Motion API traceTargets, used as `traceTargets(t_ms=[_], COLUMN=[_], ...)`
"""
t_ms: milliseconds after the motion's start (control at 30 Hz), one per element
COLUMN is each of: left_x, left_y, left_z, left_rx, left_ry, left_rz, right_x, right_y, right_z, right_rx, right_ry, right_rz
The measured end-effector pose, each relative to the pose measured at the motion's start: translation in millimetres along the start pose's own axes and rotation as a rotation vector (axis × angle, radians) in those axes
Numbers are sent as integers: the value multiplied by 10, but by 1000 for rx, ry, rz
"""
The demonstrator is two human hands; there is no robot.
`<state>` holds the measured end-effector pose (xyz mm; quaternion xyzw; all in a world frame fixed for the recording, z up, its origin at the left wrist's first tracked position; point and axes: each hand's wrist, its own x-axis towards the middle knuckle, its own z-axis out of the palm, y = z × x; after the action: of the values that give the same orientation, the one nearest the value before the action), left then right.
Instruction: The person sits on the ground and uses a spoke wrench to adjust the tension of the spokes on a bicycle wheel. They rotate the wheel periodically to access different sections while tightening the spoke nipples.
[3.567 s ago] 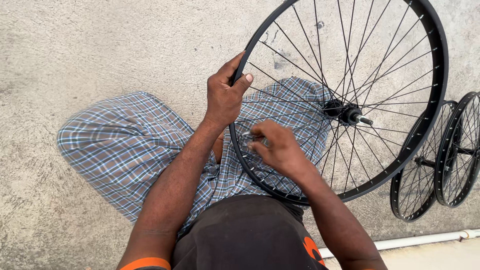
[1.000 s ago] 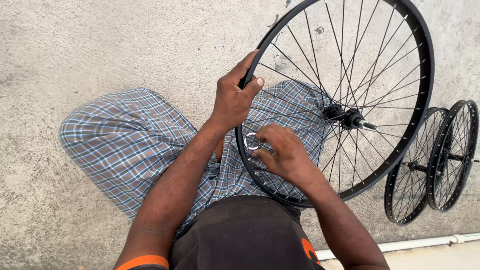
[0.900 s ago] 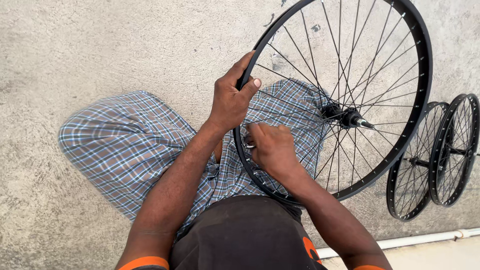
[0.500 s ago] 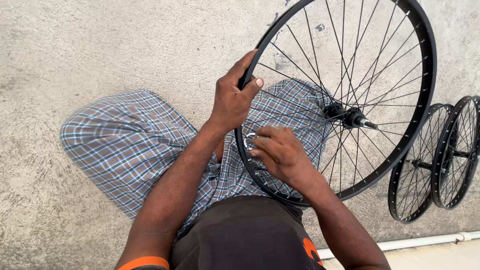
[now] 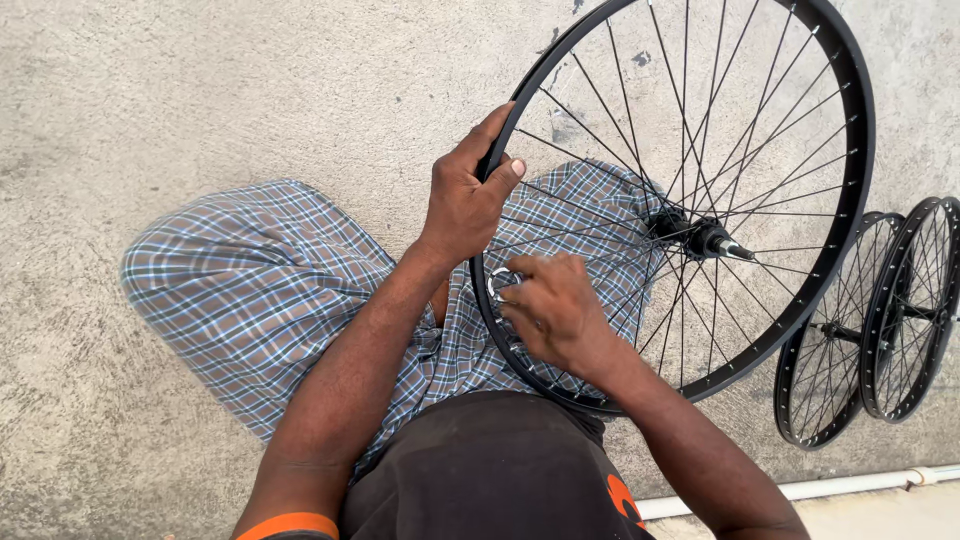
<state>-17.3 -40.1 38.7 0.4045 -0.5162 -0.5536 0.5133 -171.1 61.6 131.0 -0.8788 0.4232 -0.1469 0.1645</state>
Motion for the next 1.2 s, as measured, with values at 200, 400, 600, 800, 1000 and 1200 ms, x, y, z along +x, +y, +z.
traceTargets(t_ms=[200, 400, 600, 800, 1000, 1200], left_x=[-21, -36, 52, 146, -10, 56], left_y=[-37, -32, 10, -37, -126, -161], left_z=[5, 1, -49, -87, -56, -63], left_rx=[31, 50, 89, 7, -47, 29], left_ry=[-1, 3, -52, -32, 5, -3], left_rz=[-29, 9, -38, -8, -2, -35], right_x=[-4, 227, 49, 26, 29, 15], right_y=[48, -43, 0, 28, -11, 64], right_z=[78, 220, 31, 1, 23, 152], right_rx=[13, -338, 94, 264, -28, -26], right_ry=[-52, -517, -66, -11, 77, 128], right_rz=[35, 422, 100, 132, 46, -5])
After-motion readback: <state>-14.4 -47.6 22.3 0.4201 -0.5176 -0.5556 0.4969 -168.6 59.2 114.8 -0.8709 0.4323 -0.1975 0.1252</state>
